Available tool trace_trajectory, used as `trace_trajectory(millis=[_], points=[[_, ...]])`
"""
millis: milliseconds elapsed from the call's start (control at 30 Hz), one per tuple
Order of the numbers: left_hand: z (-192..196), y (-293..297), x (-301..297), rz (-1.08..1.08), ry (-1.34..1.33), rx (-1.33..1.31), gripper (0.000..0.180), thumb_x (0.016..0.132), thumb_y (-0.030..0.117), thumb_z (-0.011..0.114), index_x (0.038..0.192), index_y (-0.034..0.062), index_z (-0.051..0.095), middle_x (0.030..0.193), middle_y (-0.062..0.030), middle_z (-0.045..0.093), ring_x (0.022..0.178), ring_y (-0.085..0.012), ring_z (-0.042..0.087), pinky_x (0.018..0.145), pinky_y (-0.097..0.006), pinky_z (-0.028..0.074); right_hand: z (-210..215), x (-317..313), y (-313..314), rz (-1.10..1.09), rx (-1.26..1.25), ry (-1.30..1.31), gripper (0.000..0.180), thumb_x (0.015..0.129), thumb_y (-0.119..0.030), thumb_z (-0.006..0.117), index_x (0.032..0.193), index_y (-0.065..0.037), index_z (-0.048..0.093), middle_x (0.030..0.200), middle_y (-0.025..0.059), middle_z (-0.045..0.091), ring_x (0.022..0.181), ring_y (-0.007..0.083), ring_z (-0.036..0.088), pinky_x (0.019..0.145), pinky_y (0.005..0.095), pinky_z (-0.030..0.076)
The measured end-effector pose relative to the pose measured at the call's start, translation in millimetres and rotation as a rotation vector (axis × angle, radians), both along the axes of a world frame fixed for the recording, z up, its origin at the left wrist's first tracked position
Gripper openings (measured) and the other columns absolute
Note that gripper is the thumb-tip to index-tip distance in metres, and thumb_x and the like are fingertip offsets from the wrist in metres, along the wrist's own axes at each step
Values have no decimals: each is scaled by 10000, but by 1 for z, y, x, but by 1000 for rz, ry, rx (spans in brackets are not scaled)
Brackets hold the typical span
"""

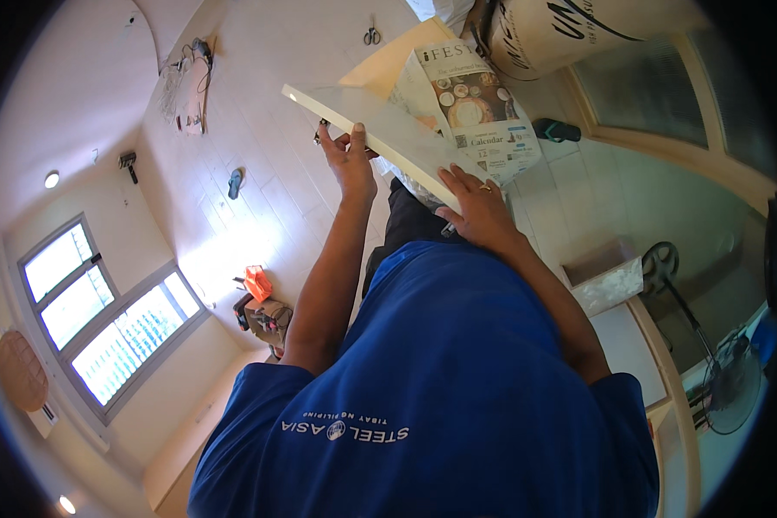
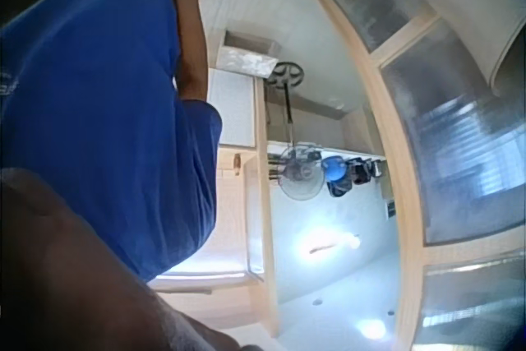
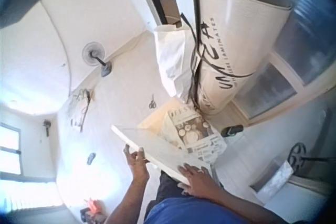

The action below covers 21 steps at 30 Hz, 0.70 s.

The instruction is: The person aligns and fits a white plastic edge strip along the edge of a white cabinet door, pressing it into place. The person repeatedly adjusts the strip and the door to ensure proper alignment.

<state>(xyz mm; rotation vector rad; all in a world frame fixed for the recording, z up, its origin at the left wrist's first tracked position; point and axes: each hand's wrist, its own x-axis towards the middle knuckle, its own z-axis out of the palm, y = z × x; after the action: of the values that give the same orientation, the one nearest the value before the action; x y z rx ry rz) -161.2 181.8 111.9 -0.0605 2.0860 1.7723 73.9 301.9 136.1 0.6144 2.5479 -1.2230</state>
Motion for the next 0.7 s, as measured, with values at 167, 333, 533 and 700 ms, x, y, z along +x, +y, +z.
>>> trace_trajectory(millis=[167, 333, 533, 700], points=[[-18, -1, 13, 112, 39, 126, 566, 1121, 284, 620, 1593, 85, 379, 1149, -95, 640, 1019, -206, 670, 861, -415, 603, -18, 2, -9, 28, -153, 56, 826, 1047, -381, 704, 1736, -209, 282, 1737, 206, 378, 1525, 425, 470, 1226, 611, 377], [-12, 7, 14, 238, -101, 46, 324, 1119, 373, 621, 1194, 71, 531, 1035, -57, 609, 882, -150, 617, 754, -356, 579, -19, 4, -9, 40, -160, 64, 832, 1045, -364, 708, 1738, -208, 274, 1737, 205, 377, 1520, 448, 467, 1203, 616, 397], [-6, 14, 17, 249, -134, -22, 379, 1111, 466, 602, 1080, 99, 513, 943, -42, 607, 732, -142, 591, 565, -352, 548, -17, 5, -6, 52, -146, 74, 828, 1047, -351, 705, 1738, -208, 273, 1733, 197, 385, 1522, 449, 461, 1204, 622, 394], [7, 15, 9, 233, -227, -25, 445, 1110, 530, 555, 1177, 91, 557, 1050, -80, 649, 857, -204, 670, 651, -402, 592, -14, 3, -10, 56, -141, 44, 826, 1053, -362, 698, 1741, -214, 267, 1741, 191, 373, 1538, 433, 446, 1218, 634, 371]])
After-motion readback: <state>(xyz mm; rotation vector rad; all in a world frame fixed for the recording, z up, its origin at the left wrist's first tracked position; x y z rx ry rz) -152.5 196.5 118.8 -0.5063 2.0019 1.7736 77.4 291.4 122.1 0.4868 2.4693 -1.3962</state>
